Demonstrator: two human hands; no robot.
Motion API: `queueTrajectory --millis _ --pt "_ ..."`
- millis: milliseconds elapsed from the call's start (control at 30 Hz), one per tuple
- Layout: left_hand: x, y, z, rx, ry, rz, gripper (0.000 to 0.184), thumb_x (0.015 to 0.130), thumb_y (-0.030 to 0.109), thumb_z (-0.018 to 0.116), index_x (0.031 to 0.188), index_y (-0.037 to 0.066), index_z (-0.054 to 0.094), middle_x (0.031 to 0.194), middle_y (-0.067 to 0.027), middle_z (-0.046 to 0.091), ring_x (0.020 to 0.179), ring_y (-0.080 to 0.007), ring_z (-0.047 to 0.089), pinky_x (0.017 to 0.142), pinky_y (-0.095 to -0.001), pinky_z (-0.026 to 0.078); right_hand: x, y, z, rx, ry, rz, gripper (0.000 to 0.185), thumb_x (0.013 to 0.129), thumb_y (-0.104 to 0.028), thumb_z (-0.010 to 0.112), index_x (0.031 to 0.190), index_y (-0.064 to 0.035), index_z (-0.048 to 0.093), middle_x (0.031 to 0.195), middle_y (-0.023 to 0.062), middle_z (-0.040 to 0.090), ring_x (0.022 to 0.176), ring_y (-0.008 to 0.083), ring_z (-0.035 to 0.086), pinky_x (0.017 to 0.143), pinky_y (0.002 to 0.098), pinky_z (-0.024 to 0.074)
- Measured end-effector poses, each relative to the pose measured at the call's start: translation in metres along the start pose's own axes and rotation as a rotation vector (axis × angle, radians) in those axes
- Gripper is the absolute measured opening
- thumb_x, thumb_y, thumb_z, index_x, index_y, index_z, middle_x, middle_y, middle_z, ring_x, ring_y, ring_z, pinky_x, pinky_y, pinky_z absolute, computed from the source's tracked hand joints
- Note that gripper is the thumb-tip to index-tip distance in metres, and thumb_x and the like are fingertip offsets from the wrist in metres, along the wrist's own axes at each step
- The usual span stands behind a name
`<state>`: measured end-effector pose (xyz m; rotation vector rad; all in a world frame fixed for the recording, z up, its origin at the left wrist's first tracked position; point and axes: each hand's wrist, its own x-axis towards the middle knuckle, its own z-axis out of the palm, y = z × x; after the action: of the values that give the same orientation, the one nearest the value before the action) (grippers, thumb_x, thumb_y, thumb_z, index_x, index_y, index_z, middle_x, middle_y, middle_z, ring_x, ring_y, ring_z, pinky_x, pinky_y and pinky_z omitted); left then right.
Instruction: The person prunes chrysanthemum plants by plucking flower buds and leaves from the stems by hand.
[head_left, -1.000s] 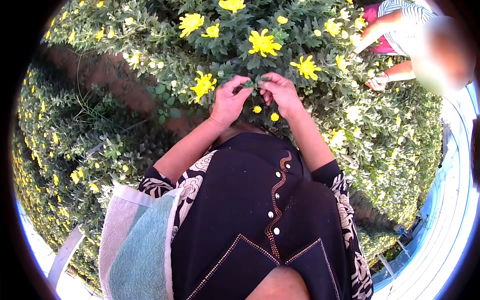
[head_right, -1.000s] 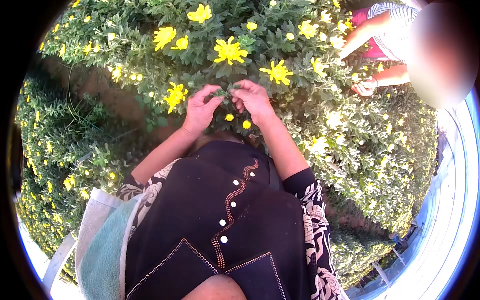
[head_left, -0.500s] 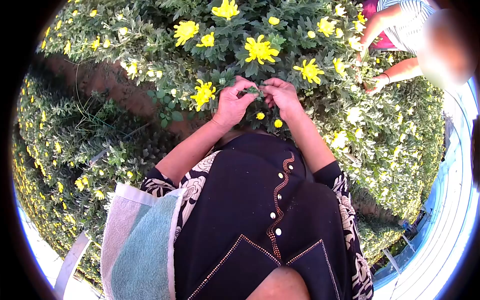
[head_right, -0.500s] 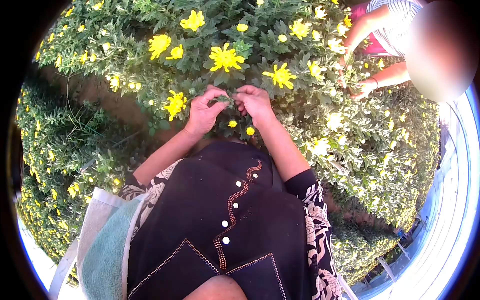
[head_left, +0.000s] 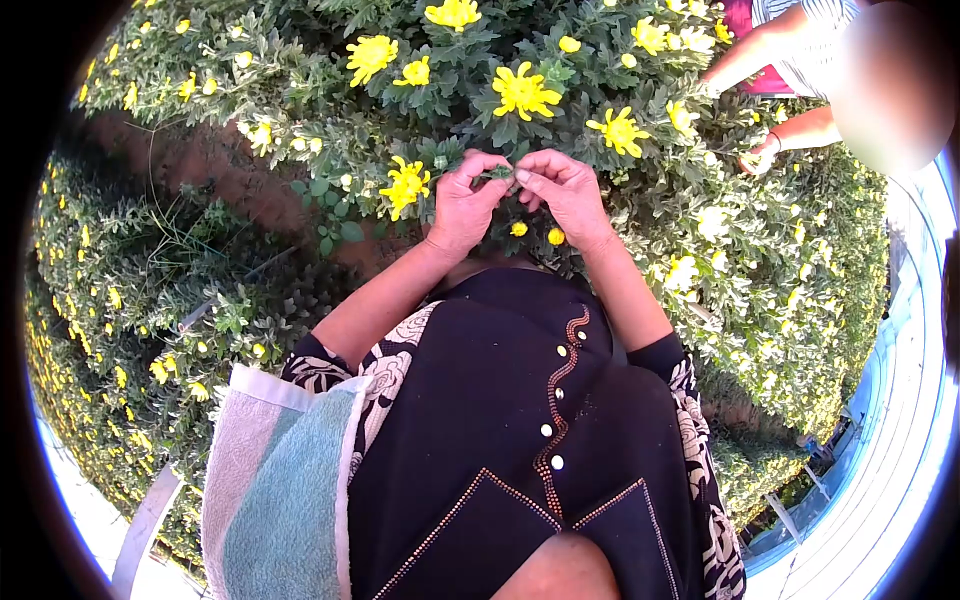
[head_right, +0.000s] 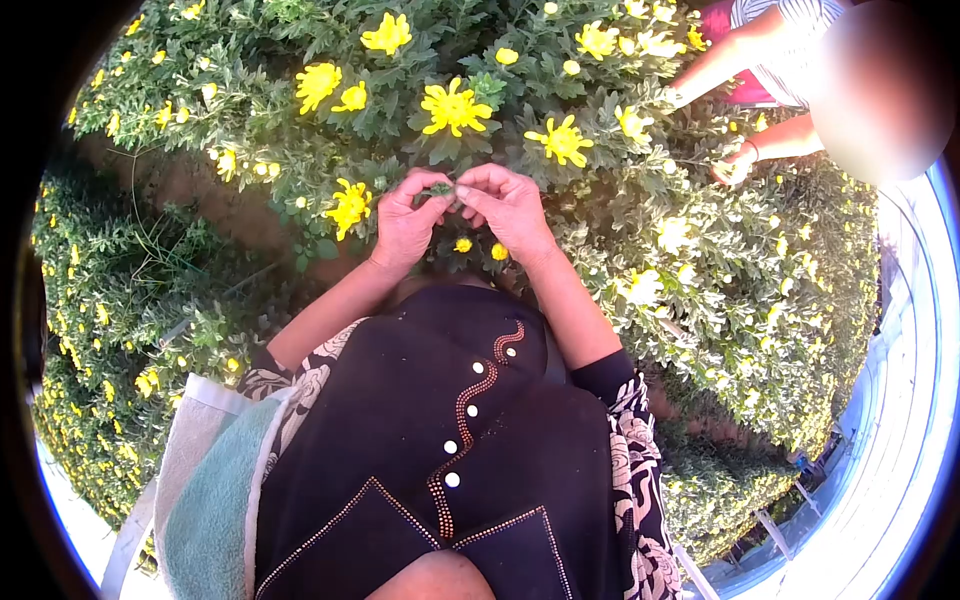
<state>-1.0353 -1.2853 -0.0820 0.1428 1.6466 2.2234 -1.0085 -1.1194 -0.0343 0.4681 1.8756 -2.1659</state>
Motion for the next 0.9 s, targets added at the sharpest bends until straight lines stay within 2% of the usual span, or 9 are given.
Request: queueTrajectory --millis 233,300,400,467,600,700,733,800,900 --pt "-0.001 -0.004 0.001 -0.117 0.020 -0.067 0.016 0.089 -0.001 0.065 0.105 0.002 0.064 0.097 -0.0004 0.061 0.074 -0.0059 0.060 0.059 -0.0195 0.047 -0.002 0.006 -0.009 0.326 -0.038 0.164 0.014 0.090 -0.003 0.065 0.103 -0.0007 0.067 0.091 0.0069 0.070 0.078 0.0156 0.069 0.064 0.0249 0.0557" --pt "-0.001 -0.001 0.000 -0.134 0.039 -0.088 0.017 0.088 0.000 0.066 0.105 0.002 0.064 0.097 0.0000 0.062 0.073 -0.0049 0.059 0.059 -0.0194 0.047 -0.001 0.006 -0.010 0.309 -0.050 0.161 0.014 0.089 -0.003 0.065 0.103 -0.0007 0.067 0.091 0.0069 0.070 0.078 0.0156 0.069 0.064 0.0251 0.0558" --pt "-0.002 0.004 -0.003 0.046 -0.010 -0.114 0.017 0.088 0.001 0.067 0.104 0.003 0.065 0.097 0.0007 0.061 0.071 -0.0038 0.057 0.059 -0.0193 0.046 0.002 0.011 -0.011 0.313 -0.061 0.162 0.014 0.089 -0.002 0.065 0.103 -0.0006 0.066 0.091 0.0068 0.070 0.076 0.0151 0.068 0.064 0.0249 0.0556" --pt "0.002 -0.001 -0.004 0.085 -0.031 0.007 0.016 0.087 0.001 0.068 0.103 0.003 0.065 0.096 0.0012 0.061 0.069 -0.0037 0.056 0.059 -0.0190 0.047 0.005 0.015 -0.012 0.247 -0.013 0.173 0.014 0.087 0.000 0.064 0.101 -0.0014 0.066 0.088 0.0064 0.070 0.074 0.0142 0.068 0.062 0.0241 0.0547" --pt "0.002 0.004 0.002 0.058 -0.034 -0.040 0.015 0.087 0.001 0.068 0.102 0.003 0.066 0.095 0.0012 0.061 0.069 -0.0044 0.057 0.060 -0.0191 0.048 0.010 0.027 -0.012 0.122 0.071 0.151 0.016 0.082 0.003 0.062 0.097 -0.0021 0.066 0.083 0.0054 0.070 0.070 0.0131 0.067 0.060 0.0238 0.0518" --pt "0.001 0.006 0.006 -0.003 -0.029 -0.097 0.014 0.089 0.002 0.067 0.103 0.003 0.066 0.095 0.0000 0.062 0.069 -0.0057 0.058 0.062 -0.0198 0.049 0.009 0.029 -0.011 -0.556 0.300 -0.083 0.023 0.073 0.006 0.061 0.094 -0.0022 0.067 0.079 0.0017 0.066 0.068 0.0111 0.060 0.061 0.0253 0.0477" --pt "0.001 0.007 0.007 -0.052 -0.028 -0.113 0.014 0.090 0.003 0.066 0.104 0.003 0.066 0.094 -0.0009 0.063 0.070 -0.0065 0.059 0.063 -0.0205 0.049 0.006 0.022 -0.008 -0.556 0.299 -0.084 0.023 0.073 0.006 0.061 0.094 -0.0022 0.067 0.079 0.0017 0.066 0.068 0.0111 0.060 0.061 0.0253 0.0477" --pt "0.003 0.010 0.007 -0.101 -0.023 -0.126 0.014 0.091 0.004 0.065 0.104 0.003 0.066 0.093 -0.0017 0.064 0.071 -0.0074 0.061 0.063 -0.0213 0.050 0.003 0.012 -0.002 -0.321 0.219 -0.357 0.021 0.073 0.005 0.065 0.092 -0.0031 0.068 0.085 0.0018 0.064 0.069 0.0104 0.059 0.064 0.0240 0.0478" --pt "0.003 0.011 0.006 -0.084 -0.029 -0.133 0.014 0.092 0.006 0.064 0.106 0.003 0.065 0.090 -0.0031 0.066 0.074 -0.0086 0.063 0.064 -0.0220 0.050 -0.001 -0.004 0.007 -0.346 0.155 -0.300 0.019 0.074 0.002 0.072 0.092 -0.0039 0.069 0.090 0.0027 0.062 0.070 0.0096 0.058 0.065 0.0234 0.0476"
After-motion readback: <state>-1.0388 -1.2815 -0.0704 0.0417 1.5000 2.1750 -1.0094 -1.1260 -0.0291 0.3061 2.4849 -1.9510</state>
